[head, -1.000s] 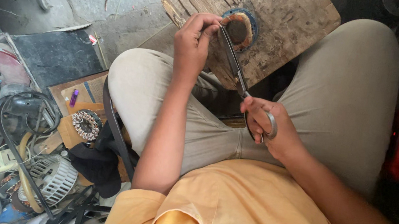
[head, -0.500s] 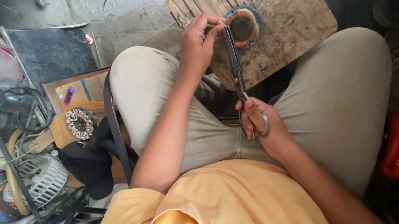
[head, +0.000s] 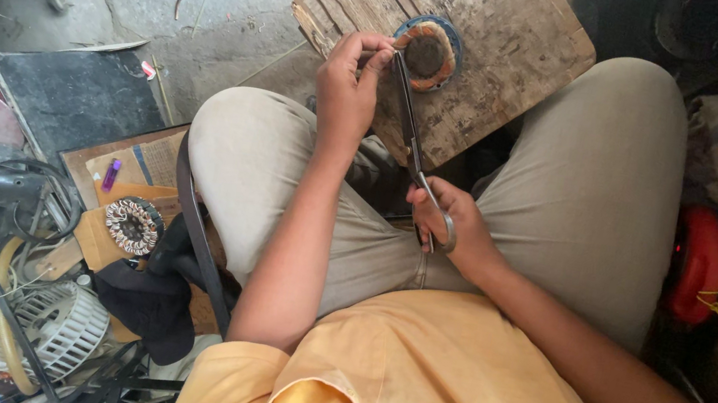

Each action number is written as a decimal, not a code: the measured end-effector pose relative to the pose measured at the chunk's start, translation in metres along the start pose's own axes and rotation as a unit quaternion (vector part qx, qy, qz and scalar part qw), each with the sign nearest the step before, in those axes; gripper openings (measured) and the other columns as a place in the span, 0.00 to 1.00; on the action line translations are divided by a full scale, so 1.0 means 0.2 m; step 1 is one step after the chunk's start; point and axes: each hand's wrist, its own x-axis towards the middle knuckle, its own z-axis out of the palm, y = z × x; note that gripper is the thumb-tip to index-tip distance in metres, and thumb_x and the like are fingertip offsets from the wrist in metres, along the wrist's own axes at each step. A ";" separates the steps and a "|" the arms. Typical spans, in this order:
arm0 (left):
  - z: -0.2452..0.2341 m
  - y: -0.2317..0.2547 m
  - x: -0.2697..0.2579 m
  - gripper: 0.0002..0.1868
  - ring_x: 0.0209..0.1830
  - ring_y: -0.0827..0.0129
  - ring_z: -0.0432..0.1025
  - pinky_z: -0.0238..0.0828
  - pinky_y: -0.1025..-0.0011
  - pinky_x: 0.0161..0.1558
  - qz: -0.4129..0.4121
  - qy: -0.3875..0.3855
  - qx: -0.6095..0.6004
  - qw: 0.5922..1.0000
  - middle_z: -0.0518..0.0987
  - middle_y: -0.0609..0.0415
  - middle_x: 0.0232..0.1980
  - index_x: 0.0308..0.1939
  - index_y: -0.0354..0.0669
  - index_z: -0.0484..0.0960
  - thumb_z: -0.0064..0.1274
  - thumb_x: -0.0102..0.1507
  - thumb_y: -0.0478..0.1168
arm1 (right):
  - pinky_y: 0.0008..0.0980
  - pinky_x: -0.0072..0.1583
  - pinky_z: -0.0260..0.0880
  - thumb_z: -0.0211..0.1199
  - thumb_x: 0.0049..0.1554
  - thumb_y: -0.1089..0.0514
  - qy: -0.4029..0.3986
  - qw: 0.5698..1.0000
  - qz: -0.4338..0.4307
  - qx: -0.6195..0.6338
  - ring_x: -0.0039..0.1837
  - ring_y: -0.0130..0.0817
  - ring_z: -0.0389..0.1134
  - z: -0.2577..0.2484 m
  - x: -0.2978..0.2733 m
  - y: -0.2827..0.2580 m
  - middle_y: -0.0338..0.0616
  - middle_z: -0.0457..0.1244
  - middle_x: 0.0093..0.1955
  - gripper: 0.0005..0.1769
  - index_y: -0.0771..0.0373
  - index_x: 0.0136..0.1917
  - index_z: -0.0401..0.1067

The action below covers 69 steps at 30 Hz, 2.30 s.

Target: The person uses shears to trim copper wire on a small circular electrical component placed on a wooden board. The person then uses hands to adjust and wind the wire around the component.

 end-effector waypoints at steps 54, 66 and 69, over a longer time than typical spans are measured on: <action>0.03 -0.05 -0.03 0.06 0.44 0.70 0.81 0.84 0.72 0.47 -0.079 -0.011 -0.065 0.995 0.80 0.53 0.46 0.45 0.36 0.79 0.53 0.70 0.37 | 0.22 0.35 0.52 0.46 0.57 0.20 -0.042 0.995 0.087 -0.022 0.31 0.22 0.58 -0.14 -0.10 -0.21 0.32 0.55 0.29 0.41 0.60 0.52 0.70; 0.01 -0.04 -0.02 0.04 0.41 0.68 0.81 0.82 0.72 0.43 -0.024 -0.007 -0.005 1.000 0.78 0.52 0.44 0.45 0.38 0.79 0.53 0.70 0.36 | 0.22 0.33 0.55 0.45 0.57 0.21 -0.044 0.994 0.104 0.006 0.31 0.22 0.58 -0.15 -0.09 -0.21 0.32 0.55 0.28 0.41 0.62 0.52 0.70; 0.02 -0.03 -0.02 0.04 0.43 0.68 0.80 0.82 0.71 0.44 -0.026 -0.009 -0.012 1.000 0.78 0.52 0.45 0.45 0.38 0.78 0.53 0.70 0.35 | 0.23 0.34 0.56 0.46 0.57 0.21 -0.045 0.994 0.101 0.003 0.31 0.23 0.58 -0.15 -0.10 -0.21 0.32 0.54 0.28 0.42 0.63 0.52 0.70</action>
